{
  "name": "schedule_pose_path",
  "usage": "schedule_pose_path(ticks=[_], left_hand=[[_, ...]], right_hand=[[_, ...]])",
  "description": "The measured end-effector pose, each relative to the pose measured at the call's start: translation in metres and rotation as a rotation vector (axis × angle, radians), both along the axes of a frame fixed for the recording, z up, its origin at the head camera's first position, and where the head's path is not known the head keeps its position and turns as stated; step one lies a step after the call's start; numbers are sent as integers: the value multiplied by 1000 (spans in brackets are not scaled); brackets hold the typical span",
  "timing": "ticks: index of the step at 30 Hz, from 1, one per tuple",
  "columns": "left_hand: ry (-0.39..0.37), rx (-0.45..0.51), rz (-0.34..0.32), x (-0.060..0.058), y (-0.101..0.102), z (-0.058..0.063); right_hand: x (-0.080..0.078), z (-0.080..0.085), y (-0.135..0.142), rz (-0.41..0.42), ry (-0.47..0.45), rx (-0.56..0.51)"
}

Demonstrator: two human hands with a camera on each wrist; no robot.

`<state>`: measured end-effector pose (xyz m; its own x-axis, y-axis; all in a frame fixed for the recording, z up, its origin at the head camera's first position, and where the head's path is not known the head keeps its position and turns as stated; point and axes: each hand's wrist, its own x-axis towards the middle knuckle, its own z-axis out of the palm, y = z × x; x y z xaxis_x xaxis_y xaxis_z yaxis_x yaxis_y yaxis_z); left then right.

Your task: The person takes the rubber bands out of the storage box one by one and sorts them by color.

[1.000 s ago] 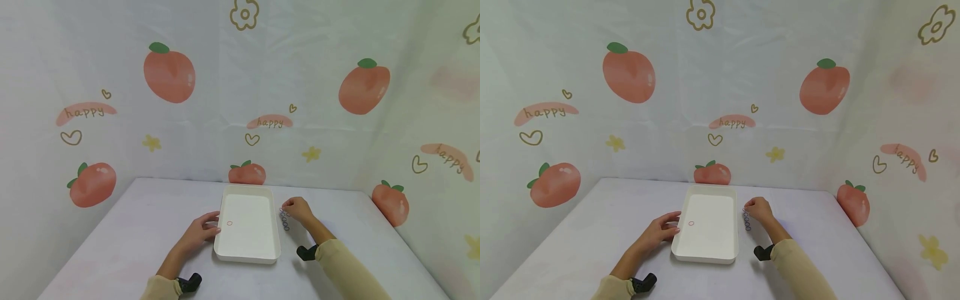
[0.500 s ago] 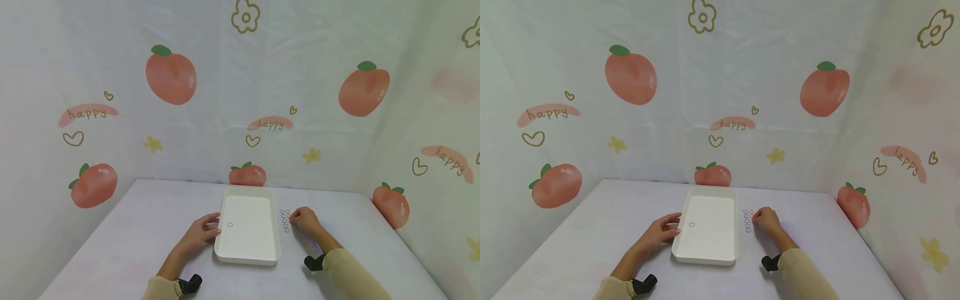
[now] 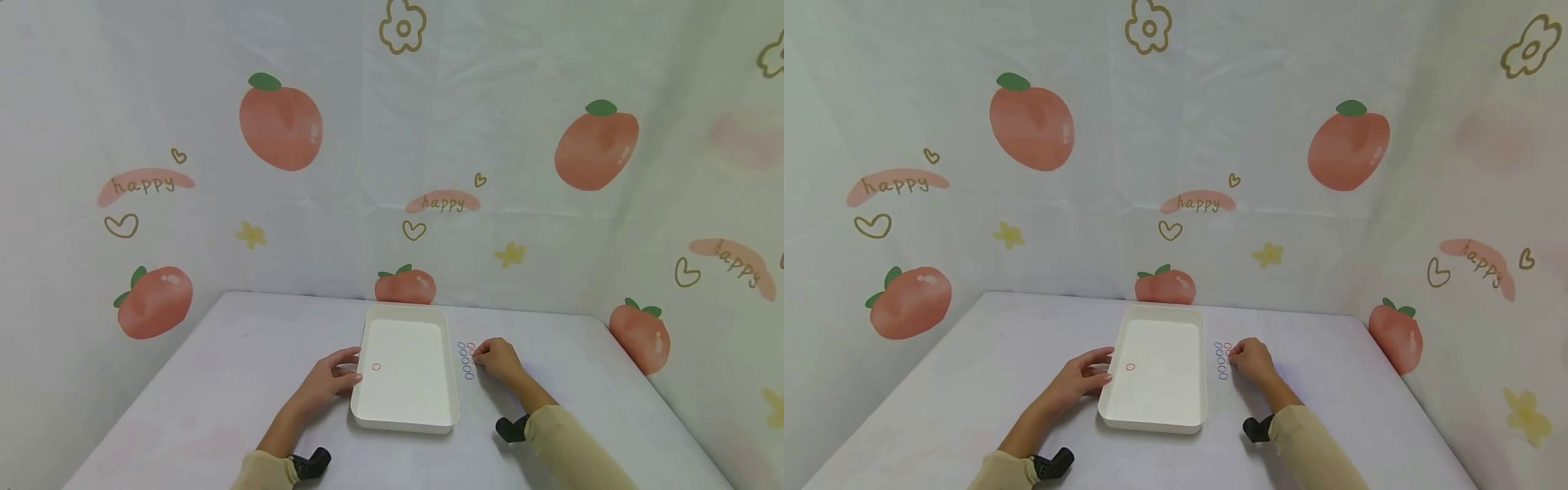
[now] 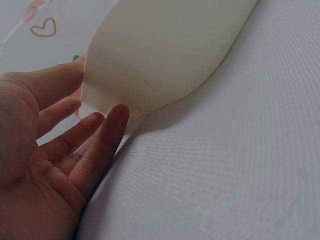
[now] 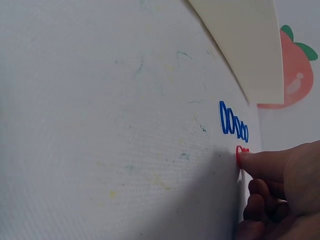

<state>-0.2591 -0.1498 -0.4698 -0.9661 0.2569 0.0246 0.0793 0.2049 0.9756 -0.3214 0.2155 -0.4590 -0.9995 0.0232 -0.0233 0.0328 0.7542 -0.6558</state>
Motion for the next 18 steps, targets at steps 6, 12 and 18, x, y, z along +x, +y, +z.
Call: schedule_pose_path(ticks=[6,12,18], left_hand=[[5,3,2,1,1,0],[9,-1,3,0,1,-1],[13,-7,6,0,0,-2]], right_hand=[[-1,6,1,-7,-6,-14],[-4,16,0,2,21,-45],[-9,24,-6,-9,24,-72]])
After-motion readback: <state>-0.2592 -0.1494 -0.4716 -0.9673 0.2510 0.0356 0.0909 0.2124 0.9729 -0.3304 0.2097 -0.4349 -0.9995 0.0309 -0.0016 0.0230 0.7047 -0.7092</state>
